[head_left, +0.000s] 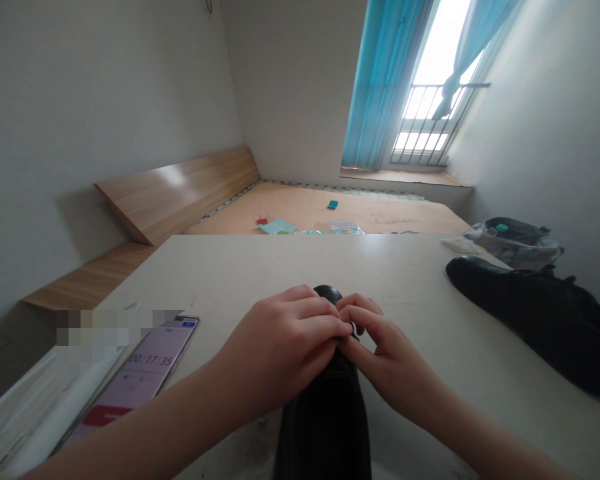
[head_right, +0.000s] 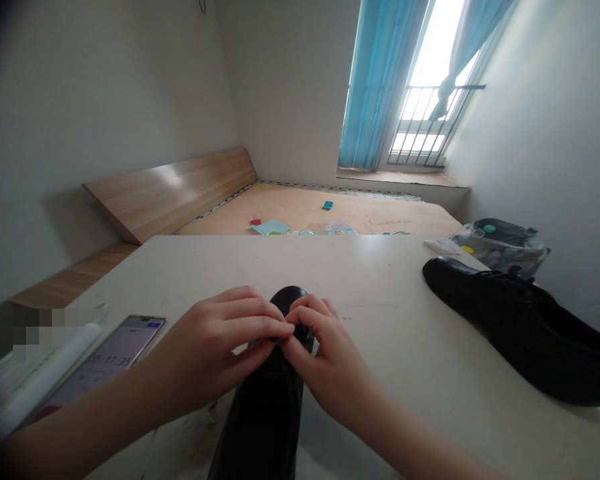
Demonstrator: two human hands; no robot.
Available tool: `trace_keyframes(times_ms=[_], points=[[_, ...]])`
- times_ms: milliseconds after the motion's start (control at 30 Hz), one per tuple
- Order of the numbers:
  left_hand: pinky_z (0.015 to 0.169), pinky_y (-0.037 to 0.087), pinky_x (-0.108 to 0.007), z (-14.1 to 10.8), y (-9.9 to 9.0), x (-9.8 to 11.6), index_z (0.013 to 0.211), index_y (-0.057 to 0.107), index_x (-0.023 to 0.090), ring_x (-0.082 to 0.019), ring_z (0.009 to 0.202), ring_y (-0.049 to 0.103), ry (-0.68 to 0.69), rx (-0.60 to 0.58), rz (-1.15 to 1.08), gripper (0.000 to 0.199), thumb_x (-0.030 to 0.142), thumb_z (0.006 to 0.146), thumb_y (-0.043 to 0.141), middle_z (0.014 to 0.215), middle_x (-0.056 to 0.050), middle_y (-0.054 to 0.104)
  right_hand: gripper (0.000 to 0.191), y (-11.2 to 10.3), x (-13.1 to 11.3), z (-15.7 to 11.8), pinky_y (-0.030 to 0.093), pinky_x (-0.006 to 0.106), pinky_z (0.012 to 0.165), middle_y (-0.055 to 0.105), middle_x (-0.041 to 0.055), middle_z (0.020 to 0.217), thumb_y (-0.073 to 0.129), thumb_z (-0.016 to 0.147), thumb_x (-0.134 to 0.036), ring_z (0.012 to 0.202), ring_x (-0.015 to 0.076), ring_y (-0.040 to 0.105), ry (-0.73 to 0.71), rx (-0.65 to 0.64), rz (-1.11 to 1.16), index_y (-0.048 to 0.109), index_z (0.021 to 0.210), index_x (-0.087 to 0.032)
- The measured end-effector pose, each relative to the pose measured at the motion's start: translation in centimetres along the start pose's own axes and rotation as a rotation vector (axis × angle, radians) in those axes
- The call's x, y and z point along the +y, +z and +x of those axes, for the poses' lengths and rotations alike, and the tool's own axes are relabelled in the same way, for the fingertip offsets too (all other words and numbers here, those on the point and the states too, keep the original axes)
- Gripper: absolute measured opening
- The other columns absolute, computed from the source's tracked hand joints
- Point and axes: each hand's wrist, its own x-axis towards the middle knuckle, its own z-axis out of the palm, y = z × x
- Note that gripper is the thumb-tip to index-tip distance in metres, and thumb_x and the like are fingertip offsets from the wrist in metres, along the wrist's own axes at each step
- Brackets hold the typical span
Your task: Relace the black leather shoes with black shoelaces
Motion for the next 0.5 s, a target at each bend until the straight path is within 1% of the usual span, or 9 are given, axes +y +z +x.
trace_keyframes(times_ms=[67, 133, 267, 333, 400, 500], points=[[0.076, 0.049, -0.030, -0.1, -0.2, 0.0, 0.096, 0.068, 0.017, -0.017, 0.084, 0.059, 0.071, -0.010, 0.093, 0.018, 0.013, 0.091, 0.052, 0.091, -0.003, 0.072, 0.012, 0.1, -0.1, 0.0, 0.039, 0.034, 0.088, 0.055, 0.0039, 0.092, 0.052, 0.088, -0.021, 0.094, 0.0199, 0.050, -0.012, 0.005, 0.023, 0.055, 0.076, -0.022], [0.076, 0.050, -0.029, -0.1, -0.3, 0.0, 0.092, 0.068, 0.016, -0.017, 0.084, 0.060, 0.110, -0.015, 0.141, 0.017, 0.013, 0.091, 0.051, 0.089, -0.004, 0.072, 0.011, -0.1, -0.2, 0.1, 0.039, 0.034, 0.091, 0.054, 0.0052, 0.098, 0.054, 0.088, -0.026, 0.098, 0.0207, 0.050, 0.020, -0.012, 0.087, 0.059, 0.079, -0.021], [0.074, 0.052, -0.028, -0.1, -0.4, 0.1, 0.086, 0.065, 0.014, -0.018, 0.083, 0.062, 0.143, -0.024, 0.232, 0.017, 0.012, 0.092, 0.050, 0.086, -0.004, 0.071, 0.012, -0.8, -0.1, 0.2, 0.037, 0.034, 0.096, 0.054, 0.0047, 0.104, 0.062, 0.083, -0.033, 0.103, 0.0213, 0.052, 0.178, -0.078, 0.284, 0.064, 0.081, -0.021], [0.074, 0.051, -0.028, -0.1, -0.5, 0.2, 0.086, 0.064, 0.015, -0.018, 0.084, 0.061, 0.158, -0.033, 0.277, 0.015, 0.012, 0.092, 0.050, 0.089, -0.004, 0.071, 0.013, -1.1, 0.1, 0.2, 0.036, 0.035, 0.099, 0.055, 0.0039, 0.107, 0.064, 0.080, -0.035, 0.108, 0.0224, 0.051, 0.256, -0.077, 0.407, 0.066, 0.082, -0.022], [0.073, 0.050, -0.027, -0.2, -0.5, 0.1, 0.085, 0.062, 0.016, -0.017, 0.084, 0.059, 0.163, -0.014, 0.327, 0.015, 0.014, 0.094, 0.050, 0.092, -0.003, 0.069, 0.017, -1.3, 0.3, 0.2, 0.037, 0.035, 0.098, 0.056, 0.0037, 0.108, 0.065, 0.080, -0.039, 0.108, 0.0225, 0.051, 0.316, -0.071, 0.483, 0.069, 0.081, -0.023], [0.067, 0.046, -0.026, -0.2, -0.6, 0.0, 0.082, 0.060, 0.017, -0.016, 0.083, 0.056, 0.169, 0.028, 0.394, 0.018, 0.015, 0.095, 0.048, 0.090, -0.003, 0.065, 0.027, -1.5, 0.2, 0.3, 0.042, 0.033, 0.089, 0.054, 0.0041, 0.104, 0.066, 0.080, -0.047, 0.098, 0.0202, 0.053, 0.344, -0.101, 0.437, 0.068, 0.075, -0.020]])
